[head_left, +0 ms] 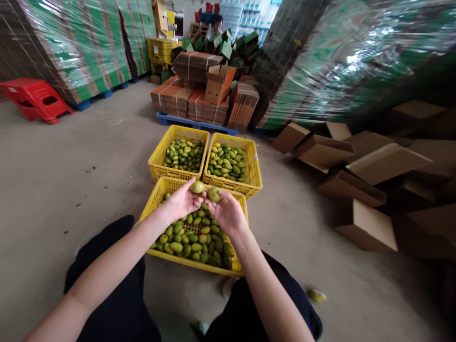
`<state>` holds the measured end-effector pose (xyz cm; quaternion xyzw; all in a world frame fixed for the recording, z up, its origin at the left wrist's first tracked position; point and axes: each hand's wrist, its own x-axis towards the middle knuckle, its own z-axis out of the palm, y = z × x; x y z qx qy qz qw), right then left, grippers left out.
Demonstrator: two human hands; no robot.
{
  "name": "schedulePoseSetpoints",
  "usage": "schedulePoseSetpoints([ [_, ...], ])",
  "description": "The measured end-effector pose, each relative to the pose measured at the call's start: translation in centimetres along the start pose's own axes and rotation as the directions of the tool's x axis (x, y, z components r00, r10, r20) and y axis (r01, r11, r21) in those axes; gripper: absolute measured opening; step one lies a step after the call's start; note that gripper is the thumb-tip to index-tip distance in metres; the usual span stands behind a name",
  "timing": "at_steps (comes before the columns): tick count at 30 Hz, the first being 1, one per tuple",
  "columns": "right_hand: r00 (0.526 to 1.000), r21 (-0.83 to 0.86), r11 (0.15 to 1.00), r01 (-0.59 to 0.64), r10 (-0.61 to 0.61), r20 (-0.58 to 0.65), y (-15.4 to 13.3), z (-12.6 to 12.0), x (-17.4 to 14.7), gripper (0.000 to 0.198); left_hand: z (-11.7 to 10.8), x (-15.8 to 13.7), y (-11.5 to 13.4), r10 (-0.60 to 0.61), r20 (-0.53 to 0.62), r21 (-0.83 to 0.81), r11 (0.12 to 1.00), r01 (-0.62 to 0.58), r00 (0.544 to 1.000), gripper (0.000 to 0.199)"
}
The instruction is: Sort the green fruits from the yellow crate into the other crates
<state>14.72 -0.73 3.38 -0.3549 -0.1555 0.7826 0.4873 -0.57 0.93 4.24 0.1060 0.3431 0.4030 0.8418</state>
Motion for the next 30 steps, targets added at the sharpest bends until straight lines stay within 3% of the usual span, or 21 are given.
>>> schedulePoseSetpoints([
  [3, 0.999, -0.061, 0.997, 0.048, -0.046, 0.027, 0.1, 0.0, -0.1, 0.029, 0.0, 0.1, -0.1, 0.067, -0.040, 0.092, 0.994, -0.063, 0.997, 0.039],
  [5, 0.991, -0.131, 0.982, 0.134, -0.129, 0.048, 0.2, 0.0, -0.2, 0.051, 0.1, -0.1, -0.2, 0.211, -0.055, 0.204, 0.959, -0.196, 0.976, 0.024],
  [7, 0.955, -0.249, 0.922, 0.297, -0.291, 0.062, 0.2, -0.2, -0.3, 0.063, 0.1, -0.5, -0.1, 0.394, -0.008, 0.327, 0.870, -0.370, 0.919, 0.020],
  [9, 0.849, -0.440, 0.744, 0.503, -0.520, 0.092, 0.1, -0.4, -0.3, 0.062, 0.1, -0.8, 0.2, 0.521, 0.078, 0.434, 0.750, -0.499, 0.850, 0.038],
  [11, 0.687, -0.642, 0.440, 0.628, -0.701, 0.192, 0.1, -0.7, -0.3, 0.054, -0.1, -1.1, 0.4, 0.586, 0.169, 0.530, 0.624, -0.574, 0.793, 0.041],
  [13, 0.559, -0.751, 0.141, 0.645, -0.757, 0.338, 0.2, -1.1, -0.2, 0.042, -0.2, -1.4, 0.7, 0.610, 0.263, 0.608, 0.497, -0.619, 0.747, 0.039],
  [16, 0.469, -0.771, -0.118, 0.625, -0.733, 0.493, 0.4, -1.5, 0.0, 0.035, -0.2, -1.6, 0.8, 0.628, 0.329, 0.663, 0.378, -0.646, 0.705, 0.036],
  [19, 0.423, -0.763, -0.220, 0.608, -0.724, 0.545, 0.7, -1.6, 0.1, 0.036, 0.0, -1.9, 0.7, 0.653, 0.294, 0.662, 0.388, -0.642, 0.698, 0.037],
  [22, 0.413, -0.764, -0.222, 0.605, -0.734, 0.540, 0.7, -1.5, 0.0, 0.037, 0.2, -2.2, 0.8, 0.645, 0.287, 0.650, 0.412, -0.638, 0.708, 0.039],
  [24, 0.458, -0.775, -0.147, 0.615, -0.733, 0.503, 0.6, -1.3, -0.1, 0.038, 0.3, -2.2, 0.8, 0.631, 0.278, 0.628, 0.451, -0.634, 0.724, 0.041],
  [26, 0.537, -0.775, -0.002, 0.632, -0.720, 0.440, 0.5, -1.2, -0.2, 0.041, 0.2, -2.2, 0.9, 0.620, 0.246, 0.588, 0.515, -0.624, 0.745, 0.045],
  [30, 0.713, -0.682, 0.378, 0.625, -0.631, 0.304, 0.5, -0.9, -0.3, 0.052, 0.0, -2.0, 0.9, 0.604, 0.195, 0.501, 0.616, -0.608, 0.773, 0.045],
])
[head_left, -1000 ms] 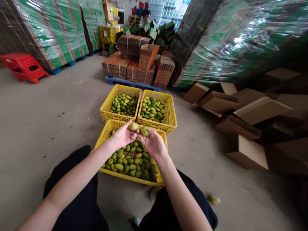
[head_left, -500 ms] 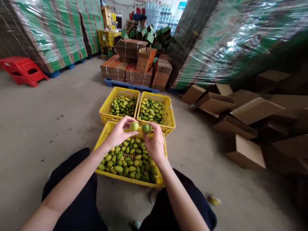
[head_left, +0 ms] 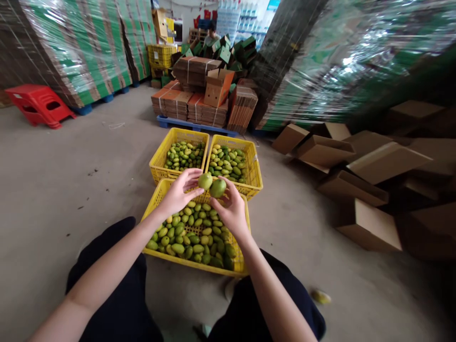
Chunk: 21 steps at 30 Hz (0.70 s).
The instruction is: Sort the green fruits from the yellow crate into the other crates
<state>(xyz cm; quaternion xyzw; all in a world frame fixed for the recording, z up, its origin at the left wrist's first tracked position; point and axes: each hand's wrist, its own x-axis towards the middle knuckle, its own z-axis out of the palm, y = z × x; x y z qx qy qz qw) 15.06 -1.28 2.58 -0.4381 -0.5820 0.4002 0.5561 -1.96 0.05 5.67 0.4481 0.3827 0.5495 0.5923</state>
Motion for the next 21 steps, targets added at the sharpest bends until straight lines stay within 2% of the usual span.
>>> schedulePoseSetpoints([
  [3, 0.994, 0.122, 0.986, -0.112, 0.109, 0.032, -0.1, 0.2, 0.0, 0.053, 0.1, -0.1, 0.0, -0.050, 0.045, -0.044, 0.998, 0.052, 0.998, 0.037],
  [7, 0.984, 0.107, 0.978, -0.178, 0.178, 0.002, 0.0, 0.5, -0.1, 0.047, 0.7, -0.4, -0.5, -0.093, 0.114, 0.006, 0.996, 0.093, 0.989, 0.035],
  [12, 0.960, 0.143, 0.950, -0.278, 0.279, 0.016, 0.2, 1.0, -0.3, 0.043, 1.4, -0.6, -1.7, -0.081, 0.007, 0.068, 0.994, 0.081, 0.997, 0.033],
  [14, 0.947, 0.191, 0.928, -0.319, 0.321, 0.017, 0.1, 1.2, -0.5, 0.045, 1.5, -0.4, -1.8, -0.119, -0.014, 0.087, 0.989, 0.119, 0.993, 0.031],
  [18, 0.896, 0.249, 0.875, -0.416, 0.440, -0.050, -0.1, 1.4, -0.6, 0.046, 1.1, 0.2, -1.9, -0.237, -0.108, -0.087, 0.970, 0.228, 0.966, 0.015],
  [21, 0.889, 0.239, 0.885, -0.400, 0.438, -0.132, 0.0, 1.2, -0.3, 0.040, 0.5, 0.6, -2.0, -0.327, -0.124, -0.268, 0.920, 0.286, 0.937, 0.007],
])
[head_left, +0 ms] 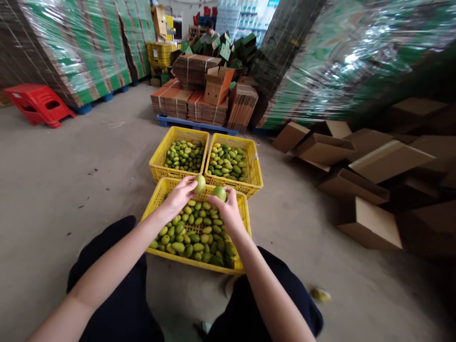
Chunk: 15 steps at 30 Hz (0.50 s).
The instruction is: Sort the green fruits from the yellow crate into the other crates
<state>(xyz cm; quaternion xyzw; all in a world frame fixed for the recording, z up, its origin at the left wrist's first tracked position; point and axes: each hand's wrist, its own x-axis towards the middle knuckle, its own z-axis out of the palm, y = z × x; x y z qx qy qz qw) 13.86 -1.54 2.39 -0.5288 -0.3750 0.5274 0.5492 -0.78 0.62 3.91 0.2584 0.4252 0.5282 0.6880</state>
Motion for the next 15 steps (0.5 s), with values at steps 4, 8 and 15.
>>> schedulePoseSetpoints([
  [4, 0.997, 0.039, 0.997, 0.059, -0.061, 0.047, 0.0, -0.2, 0.6, 0.030, -0.1, 0.0, 0.5, -0.153, 0.060, -0.151, 0.975, 0.161, 0.986, 0.014],
  [8, 0.990, 0.185, 0.981, -0.058, 0.033, 0.136, -0.5, -0.2, 0.6, 0.028, 0.2, -0.5, 1.1, -0.221, 0.276, -0.204, 0.938, 0.281, 0.935, 0.023],
  [15, 0.977, 0.346, 0.918, -0.193, 0.150, 0.149, -0.3, 0.1, 1.1, 0.029, 0.0, -0.3, 1.0, -0.200, 0.297, -0.195, 0.944, 0.265, 0.934, 0.029],
])
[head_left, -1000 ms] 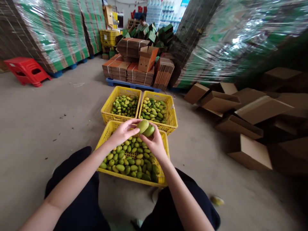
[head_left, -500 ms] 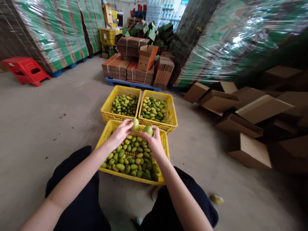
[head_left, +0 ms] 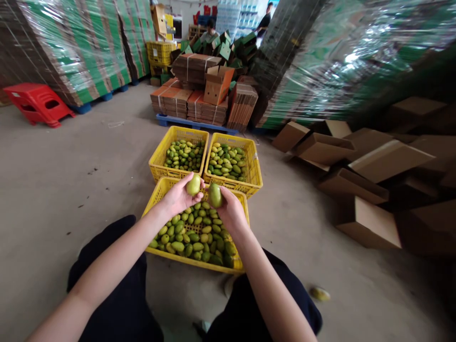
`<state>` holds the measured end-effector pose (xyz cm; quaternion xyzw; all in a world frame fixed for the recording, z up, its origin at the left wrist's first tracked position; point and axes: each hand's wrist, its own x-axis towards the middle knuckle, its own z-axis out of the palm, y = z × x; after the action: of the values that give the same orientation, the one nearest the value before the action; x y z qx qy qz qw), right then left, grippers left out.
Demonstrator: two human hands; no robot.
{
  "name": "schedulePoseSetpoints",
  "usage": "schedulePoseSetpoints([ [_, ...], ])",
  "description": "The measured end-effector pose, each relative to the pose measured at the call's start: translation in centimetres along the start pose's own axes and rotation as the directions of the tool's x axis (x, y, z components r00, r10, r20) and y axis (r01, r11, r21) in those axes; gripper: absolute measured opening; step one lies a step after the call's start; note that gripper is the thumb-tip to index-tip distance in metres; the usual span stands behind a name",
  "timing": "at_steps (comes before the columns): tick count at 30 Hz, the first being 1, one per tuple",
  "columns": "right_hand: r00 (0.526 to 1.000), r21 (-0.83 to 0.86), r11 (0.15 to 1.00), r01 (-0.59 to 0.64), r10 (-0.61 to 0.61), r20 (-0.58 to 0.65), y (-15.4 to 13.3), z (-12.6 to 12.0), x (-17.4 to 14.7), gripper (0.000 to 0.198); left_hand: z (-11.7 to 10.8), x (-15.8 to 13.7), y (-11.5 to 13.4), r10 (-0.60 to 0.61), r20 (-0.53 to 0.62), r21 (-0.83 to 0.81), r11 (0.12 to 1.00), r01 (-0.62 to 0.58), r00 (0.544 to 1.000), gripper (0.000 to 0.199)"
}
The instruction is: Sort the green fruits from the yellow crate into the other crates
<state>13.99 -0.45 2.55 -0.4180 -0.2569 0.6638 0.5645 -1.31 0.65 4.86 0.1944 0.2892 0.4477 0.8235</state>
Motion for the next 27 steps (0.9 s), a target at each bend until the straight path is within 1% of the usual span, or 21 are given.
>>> schedulePoseSetpoints([
  [2, 1.000, 0.036, 0.999, -0.022, 0.023, -0.013, 0.1, 0.1, 0.1, 0.030, -0.1, 0.1, 0.0, 0.008, -0.041, -0.007, 1.000, -0.009, 0.999, 0.028],
  [4, 0.999, 0.043, 0.998, -0.043, 0.042, 0.021, 0.0, 0.2, 0.0, 0.033, 0.0, 0.1, -0.1, 0.001, -0.074, -0.025, 1.000, -0.003, 0.997, 0.028],
  [7, 0.997, 0.010, 1.000, -0.025, 0.024, 0.075, -0.2, 0.4, -0.4, 0.038, 0.1, 0.3, -0.2, -0.042, -0.131, -0.047, 0.998, 0.036, 0.991, 0.032],
  [10, 0.999, 0.042, 0.999, 0.000, -0.002, 0.037, -0.2, 0.3, -0.5, 0.039, 0.1, 0.5, -0.3, -0.032, -0.177, -0.048, 0.999, 0.024, 0.984, 0.034],
  [12, 0.999, 0.079, 0.996, -0.031, 0.028, 0.032, -0.1, 0.2, -0.4, 0.037, 0.0, 0.7, -0.4, -0.015, -0.167, -0.037, 0.999, 0.009, 0.986, 0.034],
  [15, 0.990, 0.132, 0.987, -0.096, 0.081, 0.115, 0.3, 0.0, -0.1, 0.031, -0.3, 0.8, -0.8, 0.038, -0.086, -0.045, 0.998, -0.042, 0.996, 0.030],
  [17, 0.984, 0.173, 0.982, -0.081, 0.051, 0.171, 0.5, 0.0, 0.0, 0.024, -0.4, 0.9, -1.2, 0.073, -0.051, -0.079, 0.994, -0.077, 0.996, 0.028],
  [18, 0.981, 0.196, 0.978, -0.071, 0.034, 0.190, 0.5, -0.1, 0.0, 0.021, -0.4, 0.9, -1.5, 0.082, -0.058, -0.112, 0.990, -0.088, 0.995, 0.027],
  [20, 0.982, 0.275, 0.958, -0.081, 0.029, 0.188, 0.7, -0.1, 0.1, 0.020, -0.3, 0.9, -2.0, 0.083, -0.126, -0.218, 0.970, -0.109, 0.989, 0.025],
  [23, 0.992, 0.462, 0.880, -0.113, 0.076, 0.098, 1.1, -0.2, 0.5, 0.014, -0.1, 0.9, -2.5, 0.080, -0.272, -0.407, 0.893, -0.189, 0.959, 0.021],
  [25, 0.993, 0.564, 0.818, -0.112, 0.112, 0.034, 1.6, 0.0, 0.7, 0.010, 0.1, 0.9, -2.9, 0.091, -0.343, -0.473, 0.843, -0.256, 0.935, 0.022],
  [27, 0.989, 0.618, 0.776, -0.122, 0.151, 0.006, 2.0, 0.2, 0.8, 0.007, 0.2, 1.0, -3.1, 0.108, -0.381, -0.495, 0.815, -0.301, 0.918, 0.025],
])
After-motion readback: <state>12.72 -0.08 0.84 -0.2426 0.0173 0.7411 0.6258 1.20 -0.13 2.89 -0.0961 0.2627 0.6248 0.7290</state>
